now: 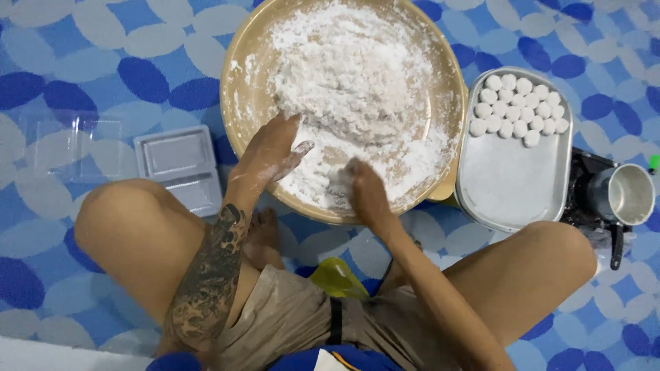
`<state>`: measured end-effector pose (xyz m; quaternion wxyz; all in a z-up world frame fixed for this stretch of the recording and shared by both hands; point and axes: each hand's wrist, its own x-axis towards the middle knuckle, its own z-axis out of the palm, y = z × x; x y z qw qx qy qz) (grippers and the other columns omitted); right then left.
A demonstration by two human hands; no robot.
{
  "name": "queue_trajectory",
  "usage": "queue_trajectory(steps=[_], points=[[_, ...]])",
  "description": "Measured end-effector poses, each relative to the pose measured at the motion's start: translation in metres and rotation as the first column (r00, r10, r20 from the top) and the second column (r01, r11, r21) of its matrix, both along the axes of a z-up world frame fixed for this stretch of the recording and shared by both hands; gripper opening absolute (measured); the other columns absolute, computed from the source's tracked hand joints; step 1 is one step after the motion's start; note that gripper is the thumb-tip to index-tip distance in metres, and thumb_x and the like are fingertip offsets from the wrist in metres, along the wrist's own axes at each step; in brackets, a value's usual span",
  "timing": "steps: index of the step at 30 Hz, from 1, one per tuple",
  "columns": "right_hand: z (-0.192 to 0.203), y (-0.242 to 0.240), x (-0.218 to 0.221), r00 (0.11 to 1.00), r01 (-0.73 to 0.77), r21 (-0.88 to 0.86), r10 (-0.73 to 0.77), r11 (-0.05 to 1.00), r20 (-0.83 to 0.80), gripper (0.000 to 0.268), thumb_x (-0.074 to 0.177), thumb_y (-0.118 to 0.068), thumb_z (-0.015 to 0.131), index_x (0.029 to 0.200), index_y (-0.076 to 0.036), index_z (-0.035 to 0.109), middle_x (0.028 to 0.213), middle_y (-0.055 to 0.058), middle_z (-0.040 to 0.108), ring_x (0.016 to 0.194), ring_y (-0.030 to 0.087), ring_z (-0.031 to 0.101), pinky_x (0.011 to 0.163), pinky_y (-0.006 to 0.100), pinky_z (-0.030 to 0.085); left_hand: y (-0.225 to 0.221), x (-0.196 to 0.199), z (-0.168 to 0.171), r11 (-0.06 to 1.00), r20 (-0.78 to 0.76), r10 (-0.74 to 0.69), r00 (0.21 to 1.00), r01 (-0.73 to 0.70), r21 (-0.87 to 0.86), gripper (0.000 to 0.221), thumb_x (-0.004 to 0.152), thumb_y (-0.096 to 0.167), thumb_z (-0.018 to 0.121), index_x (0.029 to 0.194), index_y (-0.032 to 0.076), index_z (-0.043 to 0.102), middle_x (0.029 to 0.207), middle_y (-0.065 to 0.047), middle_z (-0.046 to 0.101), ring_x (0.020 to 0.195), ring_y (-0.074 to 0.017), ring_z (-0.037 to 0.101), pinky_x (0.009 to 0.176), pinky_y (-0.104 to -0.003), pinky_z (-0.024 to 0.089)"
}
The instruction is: The person is pinching off small pieces of dough from a large bowl, rolling them into balls between their palms, and placing them onto a metal tray.
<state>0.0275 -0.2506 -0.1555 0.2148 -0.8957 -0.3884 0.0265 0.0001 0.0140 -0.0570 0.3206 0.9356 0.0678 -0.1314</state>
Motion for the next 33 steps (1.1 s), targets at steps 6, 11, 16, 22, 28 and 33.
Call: queue_trajectory(steps=[6,11,16,22,28,33], points=[[0.042,0.019,0.001,0.995,-0.034,-0.022,0.035,0.999,0.092,0.012,0.084,0.001,0.070,0.081,-0.005,0.079,0.097,0.011,0.063,0.097,0.033,0.064,0.083,0.039,0.053,-0.011,0.003,0.011,0.999,-0.056,-0.030,0.998,0.031,0.025,0.060,0.098,0.028,0.060,0.150,0.002,0.044,0.136,-0.038,0.053,0.123,-0.0530,0.058,0.103,-0.059,0.049],[0.016,-0.005,0.011,0.996,-0.046,-0.078,0.051,0.996,0.072,0.009,0.084,0.000,0.067,0.083,-0.003,0.076,0.102,0.011,0.061,0.103,0.033,0.062,0.086,0.038,0.054,-0.008,0.001,-0.006,0.997,-0.045,-0.072,0.996,0.073,0.024,0.062,0.095,0.028,0.064,0.148,0.002,0.045,0.136,-0.036,0.053,0.123,-0.0520,0.059,0.103,-0.058,0.050],[0.042,0.016,0.008,0.975,0.114,-0.076,-0.126,0.991,-0.183,0.021,0.082,0.011,0.065,0.098,-0.003,0.069,0.101,0.011,0.065,0.103,0.031,0.066,0.091,0.039,0.054,-0.012,-0.005,0.030,0.995,-0.044,-0.096,0.994,0.096,-0.003,0.067,0.090,0.020,0.067,0.150,0.000,0.044,0.139,-0.039,0.051,0.124,-0.0540,0.057,0.102,-0.060,0.049],[0.051,0.015,0.016,0.935,0.135,-0.017,-0.133,0.991,-0.328,0.041,0.066,0.004,0.080,0.105,-0.001,0.068,0.092,0.018,0.068,0.092,0.042,0.070,0.082,0.050,0.056,-0.029,-0.003,-0.028,0.993,-0.076,-0.109,0.991,0.112,0.032,0.068,0.089,0.023,0.070,0.150,0.005,0.045,0.145,-0.031,0.050,0.134,-0.0457,0.052,0.109,-0.055,0.046],[0.098,0.006,0.020,0.780,0.437,0.467,-0.065,0.769,-0.623,0.045,0.069,0.002,0.085,0.109,0.003,0.064,0.099,0.016,0.073,0.091,0.023,0.071,0.089,0.035,0.059,-0.057,0.004,-0.023,0.916,0.126,-0.022,0.992,0.070,-0.395,0.022,0.091,0.026,0.065,0.106,0.012,0.073,0.095,-0.015,0.076,0.097,-0.0378,0.072,0.082,-0.052,0.056],[0.137,-0.007,0.021,0.528,0.713,0.340,-0.149,0.613,-0.836,0.062,0.076,-0.013,0.091,0.124,0.008,0.058,0.110,0.021,0.069,0.092,0.022,0.068,0.080,0.040,0.061,-0.055,-0.006,0.035,0.750,0.191,0.284,0.940,-0.094,-0.655,0.046,0.073,0.000,0.080,0.118,-0.001,0.071,0.106,-0.023,0.074,0.105,-0.0341,0.071,0.084,-0.044,0.061]])
